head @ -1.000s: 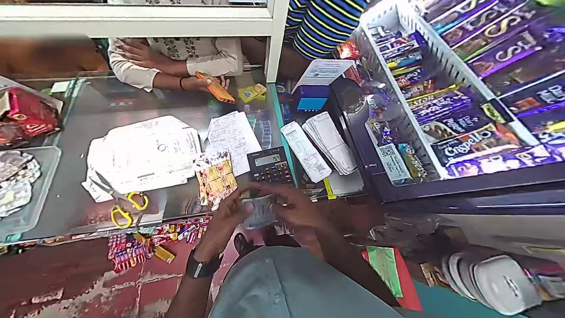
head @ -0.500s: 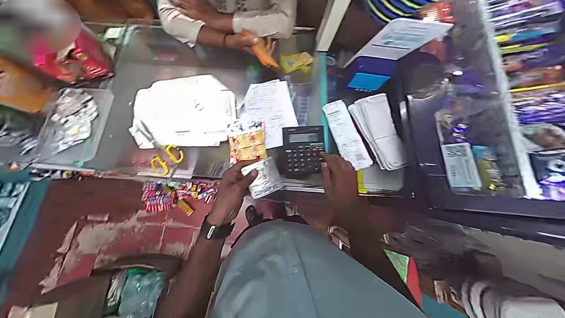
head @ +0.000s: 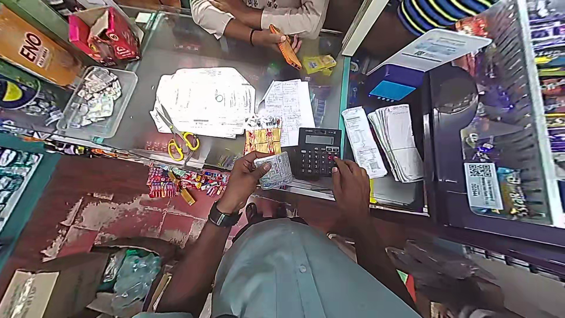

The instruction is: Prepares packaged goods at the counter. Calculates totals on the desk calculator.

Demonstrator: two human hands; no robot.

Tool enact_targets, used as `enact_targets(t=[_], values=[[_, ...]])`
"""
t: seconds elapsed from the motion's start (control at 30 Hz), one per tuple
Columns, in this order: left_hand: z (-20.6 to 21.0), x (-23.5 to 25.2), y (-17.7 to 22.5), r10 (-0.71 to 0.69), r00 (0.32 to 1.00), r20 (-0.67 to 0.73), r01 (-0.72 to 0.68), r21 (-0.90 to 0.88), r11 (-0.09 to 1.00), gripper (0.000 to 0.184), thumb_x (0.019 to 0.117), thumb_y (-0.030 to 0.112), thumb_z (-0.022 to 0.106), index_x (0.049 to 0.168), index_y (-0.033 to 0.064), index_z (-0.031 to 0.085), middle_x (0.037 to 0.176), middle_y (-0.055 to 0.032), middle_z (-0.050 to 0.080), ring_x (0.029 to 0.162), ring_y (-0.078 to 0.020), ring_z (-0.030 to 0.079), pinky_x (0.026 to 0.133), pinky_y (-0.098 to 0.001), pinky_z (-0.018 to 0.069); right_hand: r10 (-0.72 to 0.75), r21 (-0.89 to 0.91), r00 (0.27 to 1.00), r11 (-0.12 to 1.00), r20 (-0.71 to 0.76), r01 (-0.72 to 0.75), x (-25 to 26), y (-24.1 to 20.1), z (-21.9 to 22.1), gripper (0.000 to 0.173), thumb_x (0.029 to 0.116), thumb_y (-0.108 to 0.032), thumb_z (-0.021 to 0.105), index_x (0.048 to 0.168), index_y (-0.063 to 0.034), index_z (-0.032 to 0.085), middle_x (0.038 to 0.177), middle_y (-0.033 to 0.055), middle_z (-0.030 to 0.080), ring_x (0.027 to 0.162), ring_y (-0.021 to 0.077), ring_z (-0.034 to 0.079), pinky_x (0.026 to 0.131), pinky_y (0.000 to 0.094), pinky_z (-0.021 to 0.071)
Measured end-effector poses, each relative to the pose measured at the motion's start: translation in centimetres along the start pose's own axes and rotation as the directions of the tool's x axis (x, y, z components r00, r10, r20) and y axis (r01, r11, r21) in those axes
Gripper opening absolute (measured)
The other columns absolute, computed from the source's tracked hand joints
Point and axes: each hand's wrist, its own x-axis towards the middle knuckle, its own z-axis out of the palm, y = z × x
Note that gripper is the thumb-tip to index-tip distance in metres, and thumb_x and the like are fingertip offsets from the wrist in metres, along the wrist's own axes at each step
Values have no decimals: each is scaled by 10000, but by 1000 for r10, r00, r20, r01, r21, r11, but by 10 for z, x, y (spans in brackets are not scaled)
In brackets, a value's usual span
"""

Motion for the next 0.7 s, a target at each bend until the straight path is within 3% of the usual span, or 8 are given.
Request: enact_targets(t=[0.37,0.43,0.53,0.7], values=[[-3,-3,1,49,999,-18,-49,26,998,221,980,-15,573,1177,14,668,948,-84,729,800,-152,706,738,-336,613,5,18,1000,1000,-12,-5,-1,-2,0,404,1054,-297,444,1274,-78,703,1290,216,646,1139,436,623,906,610,488],[-5,-9,4,71,997,-12,-71,0,998,209,981,-9,561,1165,9,659,967,-77,742,833,-154,725,768,-341,626,-69,73,997,995,-45,72,-9,-7,-2,332,1006,-183,474,1154,-49,738,1325,204,645,1213,437,600,957,629,468],[-18,-22,0,125,992,5,-125,-46,991,184,980,-13,542,1128,5,651,984,-66,751,859,-151,737,783,-337,634,-270,164,961,947,-57,275,-22,-27,6,259,977,-156,468,967,-82,716,1343,131,665,1296,401,567,1037,633,406],[-30,-39,-7,122,993,-9,-122,-57,991,212,972,-25,540,1136,6,672,1054,-77,752,897,-151,739,800,-320,632,-337,160,941,931,40,327,-23,-52,14,237,976,-168,454,1022,-126,683,1424,62,623,1373,366,504,1077,645,326]])
